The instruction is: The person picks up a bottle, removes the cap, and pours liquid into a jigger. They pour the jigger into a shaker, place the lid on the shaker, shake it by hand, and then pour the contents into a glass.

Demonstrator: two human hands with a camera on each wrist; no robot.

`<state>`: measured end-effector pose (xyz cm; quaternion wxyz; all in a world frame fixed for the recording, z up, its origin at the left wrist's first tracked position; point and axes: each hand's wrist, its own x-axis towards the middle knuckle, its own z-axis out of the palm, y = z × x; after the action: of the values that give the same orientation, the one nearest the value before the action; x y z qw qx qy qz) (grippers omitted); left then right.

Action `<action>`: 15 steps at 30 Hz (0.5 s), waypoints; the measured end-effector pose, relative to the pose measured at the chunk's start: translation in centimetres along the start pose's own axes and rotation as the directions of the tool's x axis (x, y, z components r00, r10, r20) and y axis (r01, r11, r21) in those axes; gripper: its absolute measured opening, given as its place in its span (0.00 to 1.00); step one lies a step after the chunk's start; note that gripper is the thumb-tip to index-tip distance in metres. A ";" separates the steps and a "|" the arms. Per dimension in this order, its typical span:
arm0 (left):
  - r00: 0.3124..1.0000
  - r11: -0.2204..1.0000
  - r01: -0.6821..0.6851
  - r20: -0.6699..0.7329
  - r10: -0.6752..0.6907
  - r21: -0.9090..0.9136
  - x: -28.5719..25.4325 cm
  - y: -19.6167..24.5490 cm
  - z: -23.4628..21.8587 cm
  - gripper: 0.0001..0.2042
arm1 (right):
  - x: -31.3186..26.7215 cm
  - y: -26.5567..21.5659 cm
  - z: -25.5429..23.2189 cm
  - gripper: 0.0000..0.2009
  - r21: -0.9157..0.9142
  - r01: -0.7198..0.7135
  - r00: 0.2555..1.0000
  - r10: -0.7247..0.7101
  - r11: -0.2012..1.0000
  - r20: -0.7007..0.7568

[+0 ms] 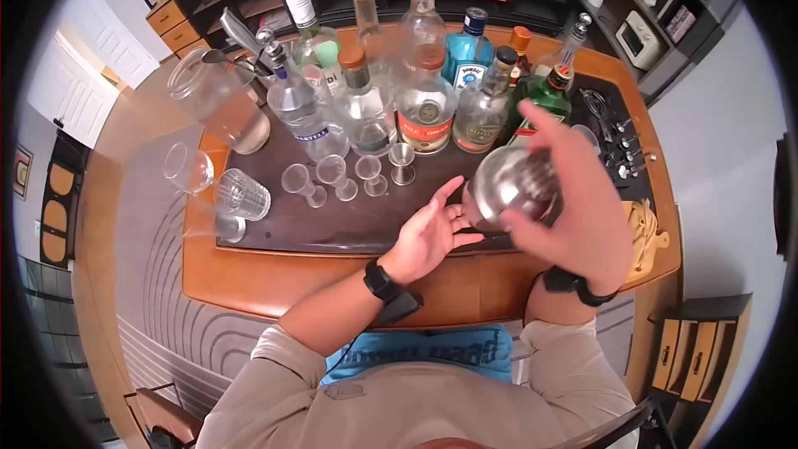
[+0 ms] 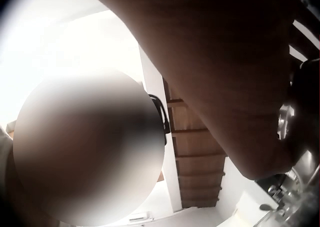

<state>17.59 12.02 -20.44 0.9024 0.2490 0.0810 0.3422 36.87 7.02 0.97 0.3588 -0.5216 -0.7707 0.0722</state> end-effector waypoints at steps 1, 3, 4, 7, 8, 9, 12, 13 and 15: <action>1.000 1.000 -0.001 0.003 0.001 -0.002 0.1 -0.2 0.3 0.39 | 0.0 -0.7 0.5 0.45 0.008 0.031 0.999 -0.031 0.999 0.035; 0.998 0.994 -0.012 -0.066 0.019 0.112 -0.3 0.8 2.8 0.40 | 0.7 -1.0 1.4 0.46 0.029 0.048 0.997 -0.050 0.998 0.062; 0.997 0.993 -0.010 -0.072 0.019 0.119 -0.5 0.7 2.2 0.40 | 1.1 -0.9 1.7 0.46 0.045 0.064 0.994 -0.068 0.997 0.089; 1.000 0.999 0.025 0.013 -0.024 -0.036 -0.2 -0.9 -1.5 0.40 | 1.0 0.5 1.7 0.48 -0.028 -0.045 0.998 0.044 0.999 -0.053; 0.999 0.999 0.030 0.037 -0.030 -0.020 -0.2 -0.4 -0.8 0.40 | 1.0 0.7 1.5 0.48 -0.052 -0.128 0.984 0.120 0.990 -0.135; 0.999 1.000 0.029 0.023 -0.029 -0.012 -0.1 -0.4 -0.6 0.40 | 0.6 0.4 0.9 0.49 -0.038 -0.132 0.987 0.127 0.991 -0.102; 1.000 0.998 0.018 -0.006 -0.018 0.055 -0.4 0.0 1.9 0.39 | 0.4 -1.0 1.1 0.49 0.036 0.067 0.997 -0.068 0.997 0.036; 1.000 0.993 0.010 -0.017 -0.008 0.115 -0.5 0.2 2.6 0.38 | 0.7 -1.3 1.9 0.49 0.049 0.107 0.993 -0.109 0.993 0.050; 1.000 0.998 0.023 0.013 -0.024 0.066 -0.3 -0.4 1.3 0.38 | 1.3 -0.4 2.7 0.49 0.035 0.085 0.996 -0.086 0.996 0.005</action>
<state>17.98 11.03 -19.56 0.8983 0.2798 0.0891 0.3269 34.59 8.72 -0.21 0.3682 -0.4815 -0.7921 0.0720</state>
